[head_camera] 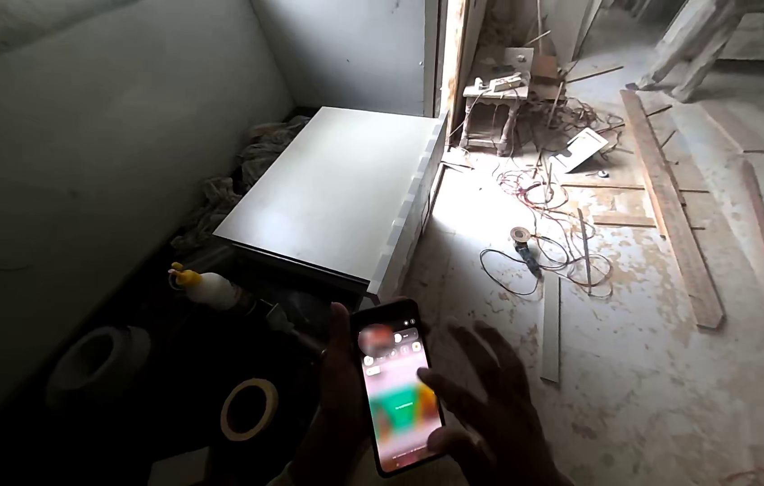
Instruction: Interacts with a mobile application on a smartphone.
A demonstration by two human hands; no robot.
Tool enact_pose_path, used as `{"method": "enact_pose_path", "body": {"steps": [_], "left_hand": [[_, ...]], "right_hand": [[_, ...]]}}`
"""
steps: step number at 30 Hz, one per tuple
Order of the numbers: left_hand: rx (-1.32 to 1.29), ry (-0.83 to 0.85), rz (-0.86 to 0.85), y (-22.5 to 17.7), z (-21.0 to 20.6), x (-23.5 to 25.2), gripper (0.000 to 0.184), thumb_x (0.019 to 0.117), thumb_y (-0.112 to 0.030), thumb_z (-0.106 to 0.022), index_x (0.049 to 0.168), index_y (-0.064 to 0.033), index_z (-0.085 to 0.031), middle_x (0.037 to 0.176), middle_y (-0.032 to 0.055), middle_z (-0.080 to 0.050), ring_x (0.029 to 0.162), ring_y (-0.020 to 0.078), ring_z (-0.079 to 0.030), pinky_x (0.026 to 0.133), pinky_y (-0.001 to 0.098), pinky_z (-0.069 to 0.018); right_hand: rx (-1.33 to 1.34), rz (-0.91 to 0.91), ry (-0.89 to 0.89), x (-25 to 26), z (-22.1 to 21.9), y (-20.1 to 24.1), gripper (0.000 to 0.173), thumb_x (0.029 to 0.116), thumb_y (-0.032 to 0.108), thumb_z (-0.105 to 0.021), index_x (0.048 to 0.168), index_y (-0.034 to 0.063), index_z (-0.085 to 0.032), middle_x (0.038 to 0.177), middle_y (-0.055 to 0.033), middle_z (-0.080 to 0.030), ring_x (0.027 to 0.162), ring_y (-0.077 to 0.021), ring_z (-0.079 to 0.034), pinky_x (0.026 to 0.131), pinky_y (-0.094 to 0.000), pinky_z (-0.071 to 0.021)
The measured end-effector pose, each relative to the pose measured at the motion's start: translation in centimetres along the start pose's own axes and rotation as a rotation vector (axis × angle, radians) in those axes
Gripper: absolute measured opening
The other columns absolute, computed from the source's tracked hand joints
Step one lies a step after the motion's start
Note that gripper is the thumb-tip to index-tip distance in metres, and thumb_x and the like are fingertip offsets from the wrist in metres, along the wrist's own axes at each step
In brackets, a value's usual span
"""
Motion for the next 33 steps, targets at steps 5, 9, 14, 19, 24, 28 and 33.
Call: {"method": "enact_pose_path", "body": {"steps": [5,9,14,19,24,28,33], "left_hand": [[-0.049,0.043,-0.07,0.8,-0.3,-0.2,0.075,0.099,-0.071,-0.034,0.121,-0.01,-0.071,0.113,0.0176,-0.073,0.103,0.0252,-0.074,0.088,0.0421,-0.0624],[-0.073,0.008,-0.095,0.9,0.1,-0.6,0.076,0.0982,-0.072,-0.035,0.124,-0.0093,-0.07,0.113,0.0179,-0.073,0.103,0.0247,-0.073,0.088,0.0402,-0.0619],[-0.014,-0.142,-0.196,0.2,1.0,-2.3,0.078,0.0971,-0.074,-0.034,0.12,-0.0095,-0.071,0.108,0.0174,-0.074,0.098,0.0236,-0.074,0.085,0.0395,-0.063],[-0.119,-0.138,-0.206,-1.2,3.8,-4.0,0.085,0.0945,-0.078,-0.036,0.132,-0.0082,-0.065,0.117,0.0223,-0.07,0.104,0.0296,-0.072,0.087,0.0444,-0.0617],[-0.087,-0.13,-0.374,-4.8,5.9,-6.2,0.079,0.0955,-0.075,-0.039,0.13,-0.0098,-0.067,0.116,0.0178,-0.071,0.104,0.0249,-0.072,0.09,0.0408,-0.0607],[-0.132,-0.134,-0.437,-6.6,7.7,-8.3,0.078,0.0965,-0.073,-0.04,0.132,-0.0092,-0.065,0.118,0.0185,-0.07,0.107,0.0256,-0.071,0.092,0.042,-0.0598],[-0.105,-0.246,-0.472,-8.2,10.1,-10.8,0.073,0.0974,-0.071,-0.042,0.127,-0.0087,-0.068,0.118,0.0191,-0.071,0.108,0.0259,-0.071,0.093,0.0423,-0.0597]], "right_hand": [[0.144,-0.112,-0.066,0.2,1.0,-1.4,0.051,0.1023,0.062,-0.046,0.136,0.0267,-0.062,0.152,-0.0041,-0.054,0.145,-0.0222,-0.044,0.117,-0.047,-0.0397],[0.419,-0.261,0.056,-0.3,-0.1,-2.6,0.06,0.103,0.057,-0.05,0.136,0.0091,-0.062,0.143,-0.0111,-0.06,0.129,-0.0218,-0.06,0.104,-0.0426,-0.0541],[0.974,-0.561,0.39,-0.8,-2.3,-2.1,0.068,0.1045,0.053,-0.049,0.145,-0.0021,-0.049,0.129,-0.0124,-0.068,0.111,-0.0213,-0.07,0.09,-0.0398,-0.0618],[1.197,-0.654,0.614,0.3,-4.8,-0.2,0.058,0.1079,0.037,-0.05,0.15,-0.0015,-0.042,0.127,-0.0143,-0.068,0.109,-0.0231,-0.07,0.092,-0.0422,-0.0611],[1.185,-0.684,0.699,3.3,-7.7,3.1,0.049,0.1063,0.022,-0.055,0.147,-0.0025,-0.043,0.124,-0.0105,-0.069,0.107,-0.018,-0.07,0.092,-0.0382,-0.0601],[0.828,-0.472,0.504,5.3,-10.2,5.0,0.051,0.1005,0.033,-0.065,0.139,0.0016,-0.053,0.131,-0.0082,-0.065,0.11,-0.0177,-0.069,0.086,-0.035,-0.0626],[0.74,-0.306,0.408,9.1,-13.6,8.0,0.039,0.0965,0.037,-0.071,0.125,0.0108,-0.066,0.119,-0.0043,-0.068,0.104,-0.018,-0.07,0.084,-0.0349,-0.0638]]}}
Point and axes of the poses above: each hand's wrist, its own x-axis towards the middle knuckle, its own z-axis out of the back of the hand, y = z × x, the point moved 3 cm from there along x, towards the middle knuckle
